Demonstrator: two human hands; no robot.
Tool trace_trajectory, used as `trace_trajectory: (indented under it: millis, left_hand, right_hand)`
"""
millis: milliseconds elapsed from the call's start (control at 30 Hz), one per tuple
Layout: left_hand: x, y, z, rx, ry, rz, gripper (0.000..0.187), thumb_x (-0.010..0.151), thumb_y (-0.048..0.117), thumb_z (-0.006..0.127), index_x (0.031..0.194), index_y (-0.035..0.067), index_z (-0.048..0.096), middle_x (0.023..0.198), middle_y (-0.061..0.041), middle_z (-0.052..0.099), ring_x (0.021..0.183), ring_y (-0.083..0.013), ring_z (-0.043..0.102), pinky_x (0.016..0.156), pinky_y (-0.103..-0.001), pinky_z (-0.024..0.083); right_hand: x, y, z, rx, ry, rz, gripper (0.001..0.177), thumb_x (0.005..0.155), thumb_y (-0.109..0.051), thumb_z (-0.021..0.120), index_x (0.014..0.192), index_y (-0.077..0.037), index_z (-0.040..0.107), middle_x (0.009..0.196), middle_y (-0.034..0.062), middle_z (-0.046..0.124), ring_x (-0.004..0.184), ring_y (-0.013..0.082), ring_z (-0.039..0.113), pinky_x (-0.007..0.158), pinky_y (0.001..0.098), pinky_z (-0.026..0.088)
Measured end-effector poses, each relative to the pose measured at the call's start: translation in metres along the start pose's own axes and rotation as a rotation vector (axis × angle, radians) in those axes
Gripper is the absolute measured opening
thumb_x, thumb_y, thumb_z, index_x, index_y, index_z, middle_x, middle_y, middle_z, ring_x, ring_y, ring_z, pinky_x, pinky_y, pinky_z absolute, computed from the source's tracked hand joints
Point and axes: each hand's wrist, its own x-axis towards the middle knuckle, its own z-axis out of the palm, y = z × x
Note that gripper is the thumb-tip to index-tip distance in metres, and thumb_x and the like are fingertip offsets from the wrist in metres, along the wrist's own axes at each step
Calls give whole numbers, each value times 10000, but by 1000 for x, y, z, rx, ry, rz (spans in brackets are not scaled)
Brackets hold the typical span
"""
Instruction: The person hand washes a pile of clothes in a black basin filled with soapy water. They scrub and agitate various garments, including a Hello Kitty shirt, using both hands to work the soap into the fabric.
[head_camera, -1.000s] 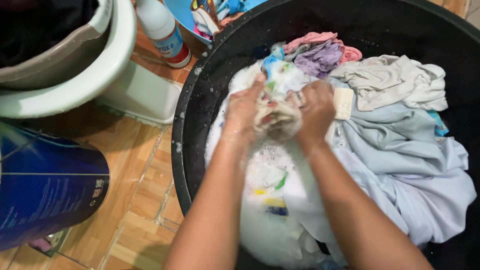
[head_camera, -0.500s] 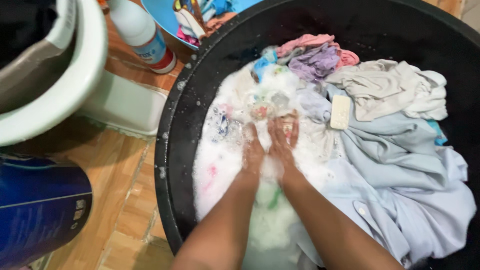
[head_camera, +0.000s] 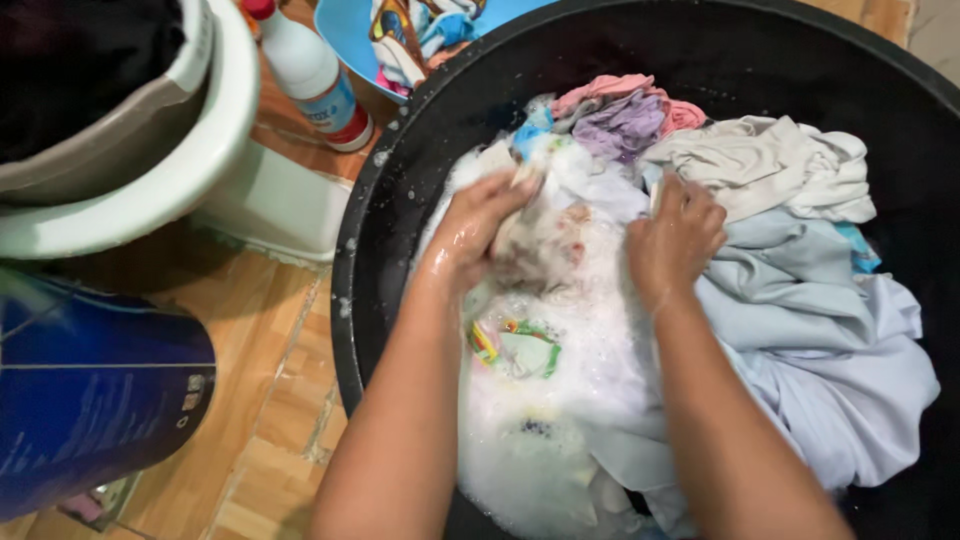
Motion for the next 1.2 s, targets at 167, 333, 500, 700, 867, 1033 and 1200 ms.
trace_trajectory:
  millis: [167, 333, 500, 700, 867, 1033, 1200]
  left_hand:
    - [-52, 71, 21, -313, -535, 186, 797, 897, 133, 776, 1577, 184, 364, 1280, -59, 651, 1056, -196, 689, 885, -410, 578]
    - [-20, 35, 4, -161, -288, 145, 759, 944, 108, 711, 1588, 176, 316, 1313, -55, 643, 1098, -203, 684, 984, -426, 551]
    - [10, -82, -12, 984, 583, 190, 285, 1026, 226, 587, 1278, 148, 693, 1248, -174, 718, 1157, -337, 664, 1010, -438, 514]
    - [30, -183, -36, 1045, 567, 194, 271, 1110, 202, 480, 1289, 192, 685, 1267, -187, 668, 1154, -390, 608, 1019, -487, 474]
    - [92, -280, -77, 1711, 376, 390, 652, 919, 28, 487, 1568, 38, 429, 1174, -320, 623, 1053, -403, 620, 911, -480, 514]
    - [93, -200, -75, 842, 185, 116, 487, 1010, 67, 566, 1493, 19, 537, 1202, -277, 690, 1025, -333, 685, 867, -402, 552]
    - [5, -24, -33, -26, -165, -5, 771, 927, 231, 668, 1605, 197, 302, 1334, -103, 631, 1099, -183, 654, 852, -316, 594]
  right_hand:
    - [6, 21, 7, -41, -156, -63, 576, 768, -40, 668, 1334, -134, 614, 1289, 203, 528, 1154, 425, 450, 989, 542, 390]
    - [1, -11, 3, 395, 41, -42, 414, 805, 89, 522, 1208, 0, 504, 1217, 196, 486, 1152, 385, 482, 1039, 497, 404]
    - [-62, -102, 10, 530, -62, 7, 323, 848, 19, 527, 1170, -11, 541, 1203, 223, 473, 1077, 411, 533, 950, 448, 443]
    - [-129, -70, 98, 158, -282, -94, 253, 989, -177, 498, 1190, -106, 635, 1288, 193, 547, 1191, 391, 540, 1003, 454, 439]
    - [-132, -1, 169, 61, -604, -278, 319, 960, -280, 538, 1164, -96, 700, 1222, 247, 640, 1109, 380, 623, 964, 467, 476]
    - [-83, -28, 106, 456, -1027, 316, 307, 1036, -307, 591, 1199, -61, 675, 988, 209, 735, 800, 297, 705, 720, 416, 544]
    - [-33, -62, 8, 1067, -776, 443, 699, 821, -32, 707, 1426, -150, 377, 990, -51, 631, 583, 102, 572, 451, 283, 440]
